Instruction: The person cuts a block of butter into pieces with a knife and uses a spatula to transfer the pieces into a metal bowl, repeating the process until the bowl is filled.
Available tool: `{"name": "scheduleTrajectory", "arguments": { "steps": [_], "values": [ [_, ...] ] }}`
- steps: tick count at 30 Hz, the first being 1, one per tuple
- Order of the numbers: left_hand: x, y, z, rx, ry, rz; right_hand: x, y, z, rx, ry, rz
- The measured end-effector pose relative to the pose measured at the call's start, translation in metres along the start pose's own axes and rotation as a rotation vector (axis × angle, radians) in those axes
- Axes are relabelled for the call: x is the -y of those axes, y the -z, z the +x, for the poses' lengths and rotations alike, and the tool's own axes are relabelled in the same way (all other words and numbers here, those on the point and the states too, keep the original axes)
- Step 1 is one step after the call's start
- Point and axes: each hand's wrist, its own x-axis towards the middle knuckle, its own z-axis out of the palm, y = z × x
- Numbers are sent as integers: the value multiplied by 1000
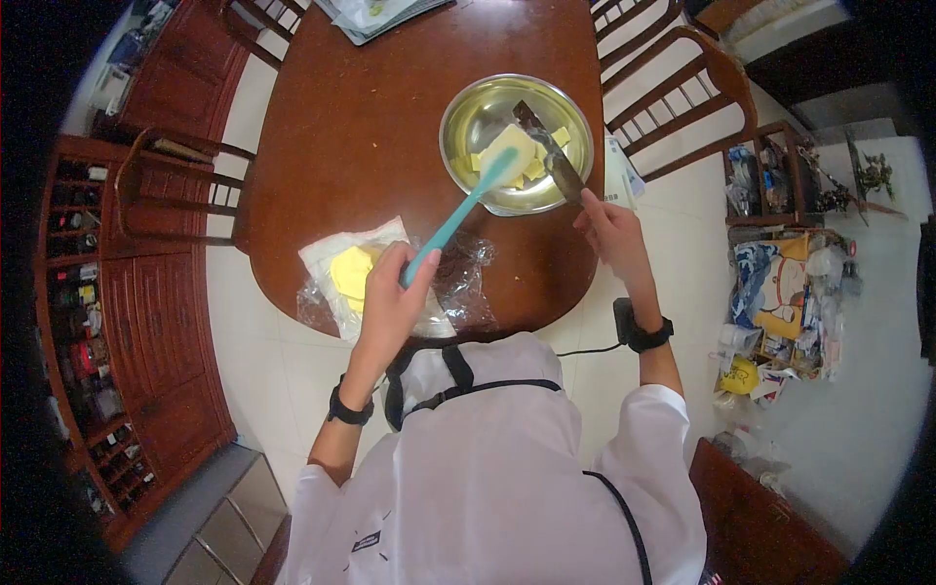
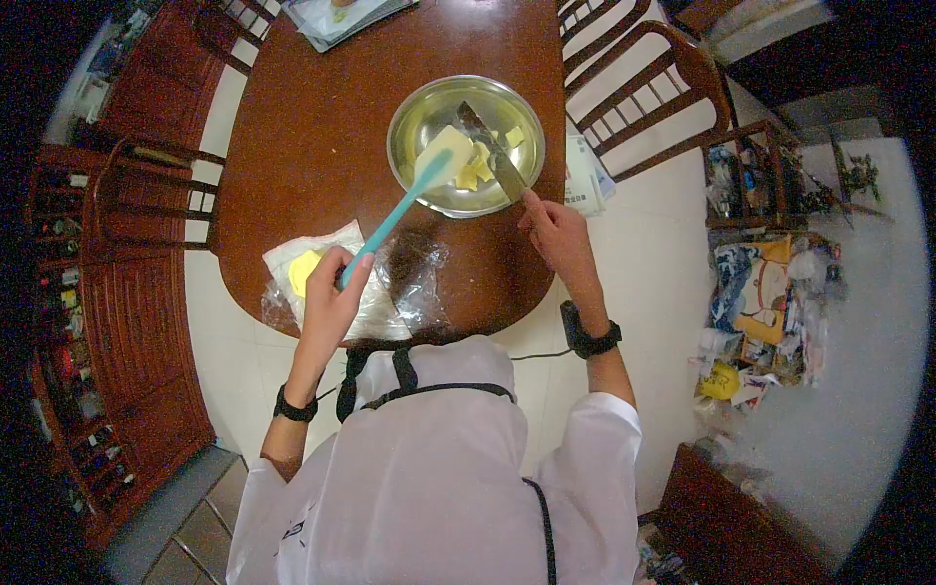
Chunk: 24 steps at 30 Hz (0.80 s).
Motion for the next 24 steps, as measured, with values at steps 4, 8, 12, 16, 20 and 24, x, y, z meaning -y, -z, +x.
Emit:
{"name": "scheduleTrajectory", "arguments": {
  "steps": [4, 8, 12, 16, 20, 24],
  "values": [
    [-7, -7, 5, 45, 43, -33, 4, -2, 0, -21, 59, -61],
    [-9, -14, 6, 98, 148, -67, 9, -2, -4, -37, 83, -89],
    [-12, -15, 8, 110, 187, -54, 12, -2, -7, -70, 101, -146],
    [-11, -16, 9, 99, 142, -43, 3, -2, -1, -92, 145, -216],
    [-13, -13, 7, 94, 104, -33, 0, -2, 0, -107, 170, -265],
    [-13, -13, 5, 79, 94, -67, 3, -3, -2, -121, 190, -266]
  ]
}}
